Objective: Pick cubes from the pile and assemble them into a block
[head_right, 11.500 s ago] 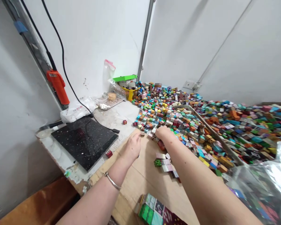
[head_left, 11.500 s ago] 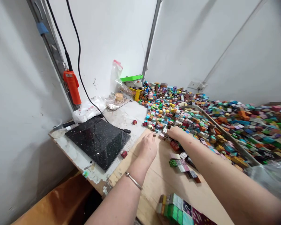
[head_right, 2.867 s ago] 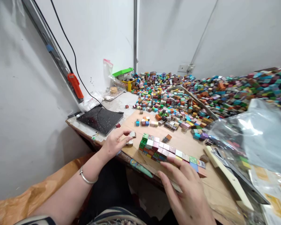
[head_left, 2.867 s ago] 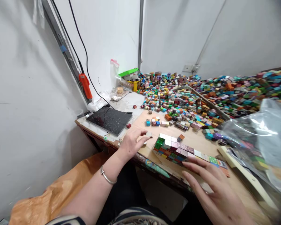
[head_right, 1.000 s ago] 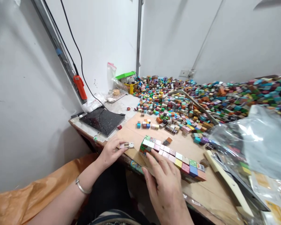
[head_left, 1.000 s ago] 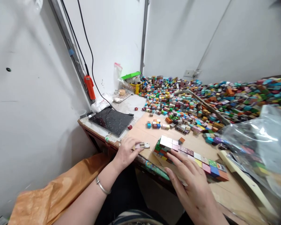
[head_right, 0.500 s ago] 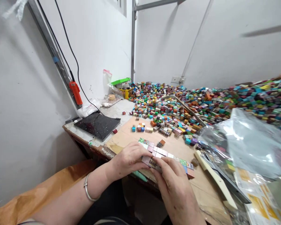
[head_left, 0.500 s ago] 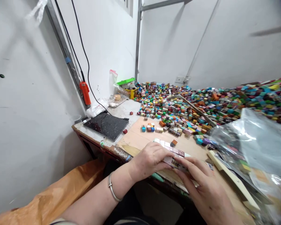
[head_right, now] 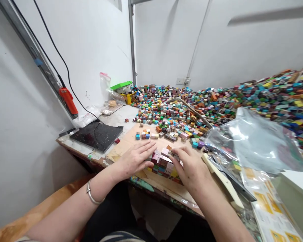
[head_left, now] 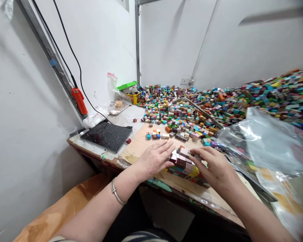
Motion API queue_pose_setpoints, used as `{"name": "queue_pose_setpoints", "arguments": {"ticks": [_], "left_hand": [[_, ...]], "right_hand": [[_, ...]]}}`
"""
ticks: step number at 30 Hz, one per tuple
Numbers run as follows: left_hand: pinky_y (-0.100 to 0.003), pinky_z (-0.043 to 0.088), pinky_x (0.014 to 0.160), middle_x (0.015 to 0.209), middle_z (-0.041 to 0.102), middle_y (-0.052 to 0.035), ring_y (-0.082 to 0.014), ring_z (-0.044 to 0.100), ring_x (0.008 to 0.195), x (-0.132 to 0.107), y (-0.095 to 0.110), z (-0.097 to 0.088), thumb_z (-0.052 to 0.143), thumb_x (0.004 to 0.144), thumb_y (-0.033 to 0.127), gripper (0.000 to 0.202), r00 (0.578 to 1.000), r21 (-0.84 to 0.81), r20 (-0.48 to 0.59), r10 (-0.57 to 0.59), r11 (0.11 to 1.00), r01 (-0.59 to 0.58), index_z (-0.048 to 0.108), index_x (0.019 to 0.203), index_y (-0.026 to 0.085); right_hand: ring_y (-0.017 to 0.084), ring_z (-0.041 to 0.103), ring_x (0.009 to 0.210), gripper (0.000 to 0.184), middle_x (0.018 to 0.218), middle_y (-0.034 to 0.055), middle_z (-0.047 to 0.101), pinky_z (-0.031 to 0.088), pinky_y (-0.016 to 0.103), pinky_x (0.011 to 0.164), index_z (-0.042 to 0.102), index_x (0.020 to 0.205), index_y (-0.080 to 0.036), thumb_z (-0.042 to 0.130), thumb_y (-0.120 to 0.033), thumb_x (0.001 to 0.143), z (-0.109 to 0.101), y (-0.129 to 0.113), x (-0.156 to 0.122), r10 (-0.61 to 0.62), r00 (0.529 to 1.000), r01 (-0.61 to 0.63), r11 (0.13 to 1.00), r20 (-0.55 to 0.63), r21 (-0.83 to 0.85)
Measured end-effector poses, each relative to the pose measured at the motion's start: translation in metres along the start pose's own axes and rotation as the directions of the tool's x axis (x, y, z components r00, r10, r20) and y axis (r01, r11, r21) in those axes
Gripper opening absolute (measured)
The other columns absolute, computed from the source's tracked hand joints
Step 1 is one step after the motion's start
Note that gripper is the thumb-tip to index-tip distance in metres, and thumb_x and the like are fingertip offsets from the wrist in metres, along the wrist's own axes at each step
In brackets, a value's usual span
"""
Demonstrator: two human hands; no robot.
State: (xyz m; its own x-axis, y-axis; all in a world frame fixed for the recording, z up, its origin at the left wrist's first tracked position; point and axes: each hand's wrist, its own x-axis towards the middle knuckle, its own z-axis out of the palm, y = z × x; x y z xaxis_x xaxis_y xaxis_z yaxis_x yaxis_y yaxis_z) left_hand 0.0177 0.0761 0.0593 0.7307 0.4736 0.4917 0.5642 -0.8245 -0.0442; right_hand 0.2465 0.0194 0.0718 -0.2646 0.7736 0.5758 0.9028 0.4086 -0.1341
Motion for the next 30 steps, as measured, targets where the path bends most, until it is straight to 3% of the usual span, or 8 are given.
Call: {"name": "queue_pose_setpoints", "arguments": {"ticks": [4, 10, 14, 18, 22, 26, 30], "left_hand": [[-0.029, 0.049, 0.108, 0.135, 0.043, 0.0027, -0.0119, 0.042, 0.129, -0.001, 0.0, 0.012, 0.039, 0.076, 0.046, 0.059, 0.996, 0.075, -0.043, 0.081, 0.994, -0.077, 0.031, 0.131, 0.026], [-0.028, 0.051, 0.103, 0.132, 0.047, 0.0043, -0.0103, 0.046, 0.124, -0.002, -0.005, 0.015, 0.043, 0.075, 0.045, 0.055, 0.983, 0.106, -0.1, 0.153, 0.984, -0.142, 0.038, 0.127, 0.027], [-0.028, 0.051, 0.103, 0.132, 0.047, 0.0043, -0.0098, 0.046, 0.124, -0.003, -0.003, 0.015, 0.044, 0.075, 0.045, 0.056, 0.984, 0.071, -0.118, 0.13, 0.99, -0.122, 0.035, 0.128, 0.029], [-0.026, 0.048, 0.105, 0.131, 0.048, 0.0035, -0.0084, 0.046, 0.125, -0.004, -0.001, 0.017, 0.044, 0.076, 0.043, 0.056, 0.988, 0.014, -0.12, 0.093, 0.996, -0.092, 0.034, 0.129, 0.03], [-0.027, 0.051, 0.103, 0.13, 0.05, 0.0053, -0.0087, 0.049, 0.12, -0.003, 0.0, 0.02, 0.047, 0.074, 0.043, 0.051, 0.977, 0.073, -0.191, 0.099, 0.994, -0.086, 0.042, 0.124, 0.029], [-0.026, 0.053, 0.101, 0.131, 0.047, 0.0088, -0.009, 0.049, 0.119, -0.004, 0.001, 0.023, 0.047, 0.074, 0.044, 0.05, 0.973, 0.118, -0.209, 0.093, 0.991, -0.069, 0.045, 0.121, 0.029], [-0.026, 0.052, 0.105, 0.136, 0.041, 0.0111, -0.0086, 0.045, 0.123, -0.005, 0.001, 0.023, 0.046, 0.075, 0.043, 0.05, 0.98, 0.096, -0.186, 0.076, 0.994, -0.059, 0.044, 0.123, 0.029]], "right_hand": [[0.016, 0.055, 0.081, 0.025, 0.089, 0.0076, 0.058, 0.044, 0.03, 0.074, 0.063, 0.096, -0.017, 0.045, -0.033, 0.087, 0.008, 0.003, 0.005, -0.007, 0.998, 0.006, 1.0, 0.062, 0.014], [0.015, 0.055, 0.08, 0.022, 0.086, 0.0064, 0.058, 0.045, 0.029, 0.072, 0.063, 0.093, -0.017, 0.045, -0.028, 0.087, 0.012, -0.007, 0.004, 0.003, 0.997, -0.005, 1.0, 0.078, 0.017], [0.014, 0.055, 0.087, 0.023, 0.094, 0.0067, 0.058, 0.045, 0.028, 0.077, 0.059, 0.102, -0.017, 0.044, -0.028, 0.088, 0.01, -0.004, 0.0, 0.047, 0.989, -0.058, 0.995, 0.139, 0.077], [0.017, 0.055, 0.094, 0.031, 0.1, 0.0084, 0.058, 0.044, 0.029, 0.081, 0.06, 0.105, -0.018, 0.041, -0.036, 0.089, 0.012, 0.02, 0.018, 0.141, 0.972, -0.154, 0.987, 0.188, 0.055], [0.019, 0.052, 0.096, 0.029, 0.098, 0.0111, 0.057, 0.041, 0.028, 0.082, 0.063, 0.097, -0.014, 0.038, -0.025, 0.088, 0.038, 0.055, 0.058, 0.266, 0.869, -0.24, 0.964, 0.418, -0.114], [0.021, 0.052, 0.093, 0.03, 0.099, 0.0159, 0.056, 0.039, 0.03, 0.081, 0.059, 0.105, -0.006, 0.047, -0.016, 0.08, 0.078, 0.081, 0.085, 0.351, 0.815, -0.277, 0.935, 0.461, -0.222], [0.021, 0.05, 0.091, 0.042, 0.103, 0.0148, 0.051, 0.038, 0.029, 0.079, 0.053, 0.122, -0.015, 0.046, -0.019, 0.081, 0.104, 0.089, 0.089, 0.364, 0.795, -0.268, 0.928, 0.486, -0.258]]}}
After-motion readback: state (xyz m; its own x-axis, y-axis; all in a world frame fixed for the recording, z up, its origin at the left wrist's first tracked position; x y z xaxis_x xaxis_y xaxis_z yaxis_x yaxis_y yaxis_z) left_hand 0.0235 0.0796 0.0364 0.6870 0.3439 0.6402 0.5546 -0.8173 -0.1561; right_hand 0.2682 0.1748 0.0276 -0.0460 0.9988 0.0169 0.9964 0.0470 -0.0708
